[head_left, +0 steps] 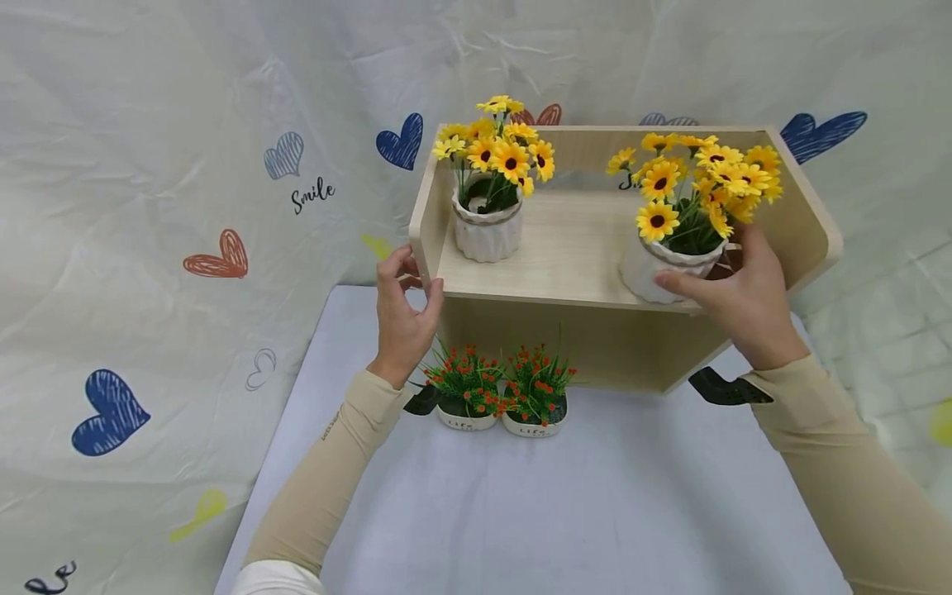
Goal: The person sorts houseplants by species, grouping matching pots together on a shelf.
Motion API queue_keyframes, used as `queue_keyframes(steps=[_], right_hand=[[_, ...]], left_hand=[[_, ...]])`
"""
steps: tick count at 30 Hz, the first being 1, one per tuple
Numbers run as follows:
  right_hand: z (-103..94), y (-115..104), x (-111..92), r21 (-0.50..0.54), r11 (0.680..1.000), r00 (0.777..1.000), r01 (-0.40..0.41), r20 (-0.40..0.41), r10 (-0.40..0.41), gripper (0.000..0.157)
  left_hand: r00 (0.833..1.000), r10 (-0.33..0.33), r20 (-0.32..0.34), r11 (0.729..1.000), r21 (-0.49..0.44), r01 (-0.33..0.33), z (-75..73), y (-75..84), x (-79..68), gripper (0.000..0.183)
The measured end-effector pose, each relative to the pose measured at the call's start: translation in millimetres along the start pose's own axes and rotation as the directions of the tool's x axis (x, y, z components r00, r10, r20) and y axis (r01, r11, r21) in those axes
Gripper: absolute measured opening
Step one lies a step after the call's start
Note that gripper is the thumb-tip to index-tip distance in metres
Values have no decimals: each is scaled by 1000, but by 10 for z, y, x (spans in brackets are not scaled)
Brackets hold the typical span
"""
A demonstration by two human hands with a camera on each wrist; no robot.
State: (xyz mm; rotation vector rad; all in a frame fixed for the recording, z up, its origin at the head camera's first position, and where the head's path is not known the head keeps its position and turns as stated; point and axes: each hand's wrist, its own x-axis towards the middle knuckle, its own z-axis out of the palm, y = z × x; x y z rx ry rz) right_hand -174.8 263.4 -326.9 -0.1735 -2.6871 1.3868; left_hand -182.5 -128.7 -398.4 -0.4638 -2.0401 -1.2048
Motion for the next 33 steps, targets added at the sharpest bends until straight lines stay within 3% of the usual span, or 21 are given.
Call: queue_keyframes(steps=[5,22,33], right_hand=[[-20,-10,87,-33,999,1000,-7,25,8,103],[-23,27,391,-19,997,997,72,-1,-72,99],[-8,76,429,27,996,996,85,-28,-84,97]], left_hand=[[1000,-2,-4,1000,-1,2,6,-4,-2,53],[999,-5,-36,1000,-23,4,29,4,-15,52],[1000,-10,-29,1000,-16,10,34,-1,-29,53]])
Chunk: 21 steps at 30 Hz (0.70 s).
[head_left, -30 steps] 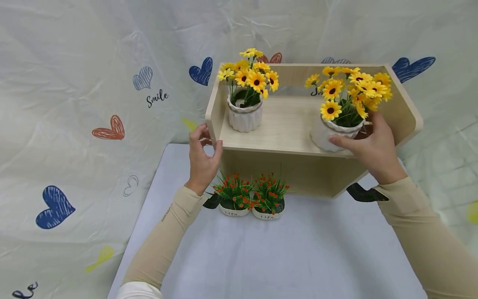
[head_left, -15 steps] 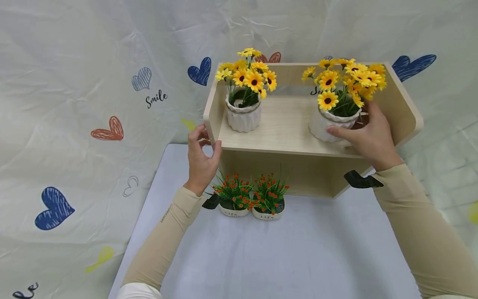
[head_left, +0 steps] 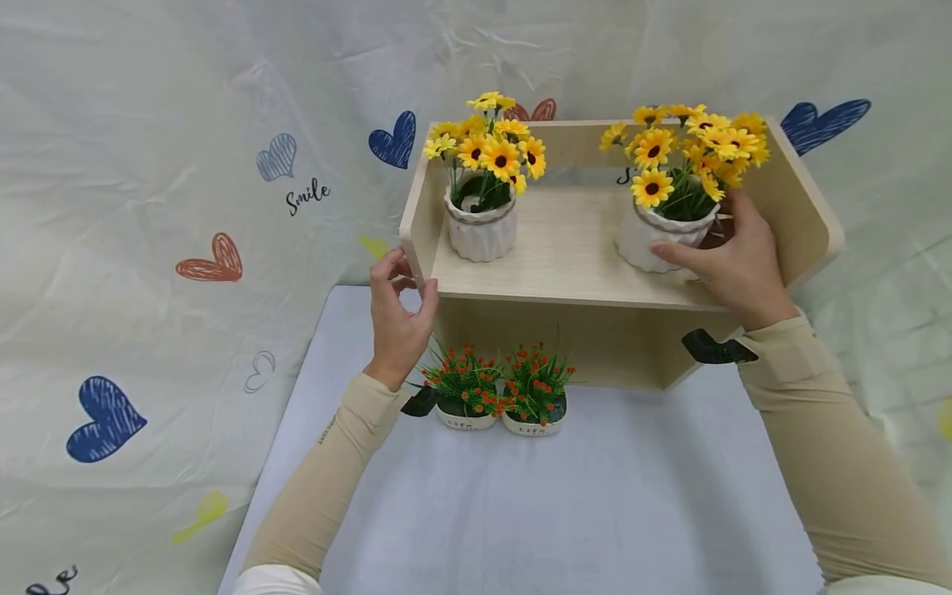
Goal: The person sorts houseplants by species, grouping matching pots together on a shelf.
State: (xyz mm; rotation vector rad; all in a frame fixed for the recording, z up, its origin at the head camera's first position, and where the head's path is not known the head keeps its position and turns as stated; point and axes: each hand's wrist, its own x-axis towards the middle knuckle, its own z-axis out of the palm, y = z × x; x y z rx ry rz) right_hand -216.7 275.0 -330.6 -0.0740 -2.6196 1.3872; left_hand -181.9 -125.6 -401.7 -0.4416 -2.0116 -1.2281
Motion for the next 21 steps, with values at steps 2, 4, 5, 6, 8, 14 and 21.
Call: queue_keyframes(steps=[2,4,5,6,8,14,21], right_hand=[[0,-1,-4,-1,1000,1000,-3,-4,3,97],[-2,-4,-8,-5,1000,1000,-9,-5,9,98],[-3,-5,-11,-10,1000,1000,-14,-5,14,98],[-4,-5,-13,-13,1000,1000,-19,-5,19,98],[-3,-3,-20,-20,1000,1000,-23,-10,23,98],[6,19,-52,-35,999,999,-29,-42,28,99],[23,20,-69,-34,999,998,-19,-69,17,97]], left_hand=[[1000,0,1,1000,0,0,-6,-1,-2,53],[1000,1,3,1000,-1,-1,-10,1,-2,53],[1000,1,3,1000,-2,-1,-10,1,-2,53],[1000,1,5,1000,-2,-1,-11,1,-2,53],[1000,1,7,1000,-3,-1,-11,2,-3,53],[1000,0,10,1000,-8,0,-5,13,0,53],[1000,0,2,1000,-9,1,-2,19,-1,53]])
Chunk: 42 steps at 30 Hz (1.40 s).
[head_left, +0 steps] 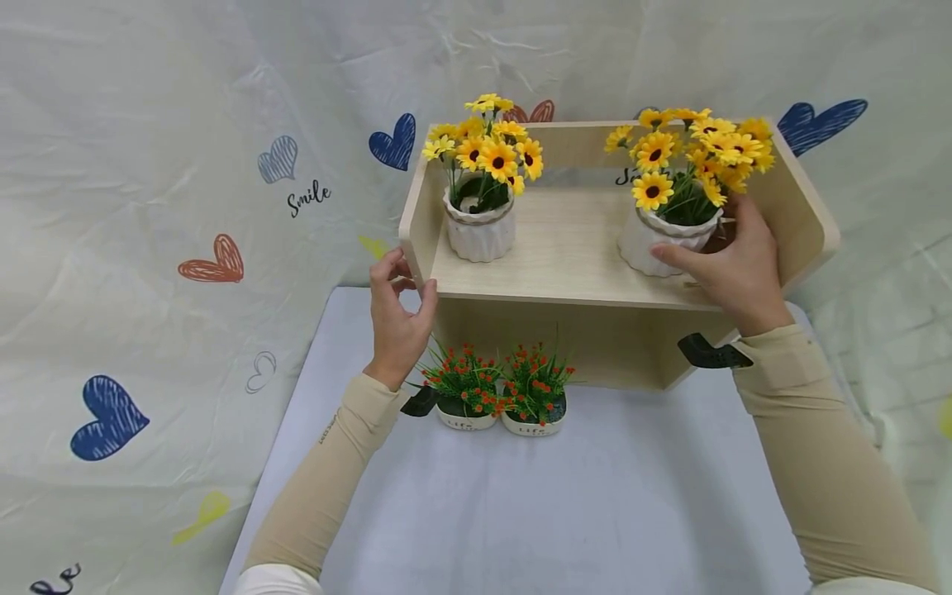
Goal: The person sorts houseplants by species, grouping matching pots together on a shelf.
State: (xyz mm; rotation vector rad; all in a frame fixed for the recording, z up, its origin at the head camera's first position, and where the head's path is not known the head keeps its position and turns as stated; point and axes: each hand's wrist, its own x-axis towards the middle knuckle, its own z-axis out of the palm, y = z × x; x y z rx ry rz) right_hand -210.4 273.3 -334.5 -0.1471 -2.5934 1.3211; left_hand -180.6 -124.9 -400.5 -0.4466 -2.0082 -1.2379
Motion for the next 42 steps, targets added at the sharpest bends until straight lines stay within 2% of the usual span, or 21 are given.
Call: queue_keyframes(steps=[7,15,23,30,36,42], right_hand=[[-43,-10,-48,14,1000,1000,-21,8,21,100],[-74,-45,-130,57,996,996,-68,61,64,101],[-56,-32,-373,147,989,1000,-29,10,28,90],[-61,40,-673,178,984,1000,-10,4,9,89],[-38,98,-885,194,980,999,37,-43,-29,86],[35,144,-1095,277,956,989,92,-134,-57,79]], left_hand=[[1000,1,2,1000,-21,-1,20,3,0,53],[1000,-14,-8,1000,-28,13,3,-5,3,53],[1000,-24,-2,999,-33,24,3,7,-2,53],[999,-39,-13,999,-25,38,9,19,-1,53],[999,-32,-19,999,-24,32,21,11,-8,53],[999,-33,-15,999,-22,33,12,17,-16,53]])
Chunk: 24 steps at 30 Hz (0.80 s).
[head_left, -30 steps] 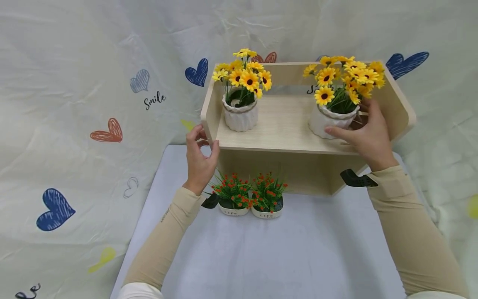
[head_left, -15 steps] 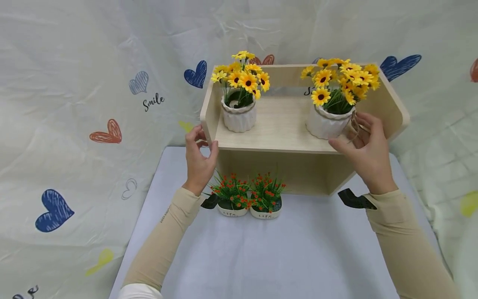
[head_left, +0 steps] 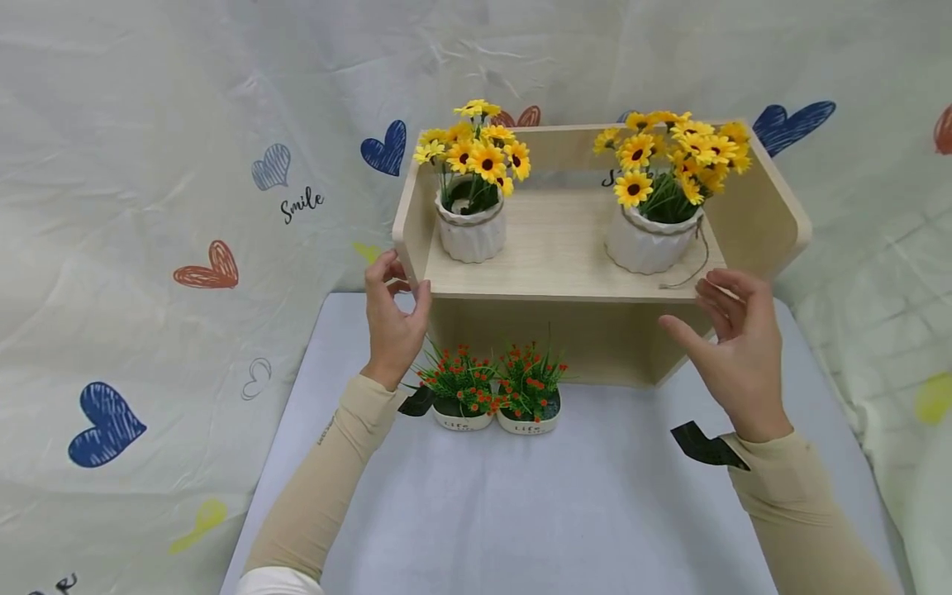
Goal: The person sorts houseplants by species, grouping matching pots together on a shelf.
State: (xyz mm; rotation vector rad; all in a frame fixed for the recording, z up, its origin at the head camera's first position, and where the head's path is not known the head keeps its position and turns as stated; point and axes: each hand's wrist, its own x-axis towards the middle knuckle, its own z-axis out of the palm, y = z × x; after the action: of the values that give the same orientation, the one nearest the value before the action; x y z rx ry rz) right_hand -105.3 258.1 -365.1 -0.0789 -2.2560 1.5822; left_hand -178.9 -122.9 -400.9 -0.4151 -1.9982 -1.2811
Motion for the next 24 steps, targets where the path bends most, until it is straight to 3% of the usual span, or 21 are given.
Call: queue_keyframes(steps=[5,10,14,19,24], right_hand=[[61,57,-176,229,972,998,48,-57,-36,74],[132,140,-354,378,926,1000,0,-2,0,70],[214,308,-466,367,930,995,25,76,-57,60],[322,620,-577,303,946,962,112,205,-179,40],[463,901,-693,241,967,951,78,273,-145,32]], left_hand=[[1000,1,5,1000,8,-1,0,-10,-3,54],[1000,2,10,1000,15,-2,0,-13,-19,55],[1000,2,12,1000,10,-2,2,-17,-25,55],[1000,12,9,1000,2,-13,10,-29,-18,55],[1000,16,5,1000,3,-16,9,-34,-12,55]])
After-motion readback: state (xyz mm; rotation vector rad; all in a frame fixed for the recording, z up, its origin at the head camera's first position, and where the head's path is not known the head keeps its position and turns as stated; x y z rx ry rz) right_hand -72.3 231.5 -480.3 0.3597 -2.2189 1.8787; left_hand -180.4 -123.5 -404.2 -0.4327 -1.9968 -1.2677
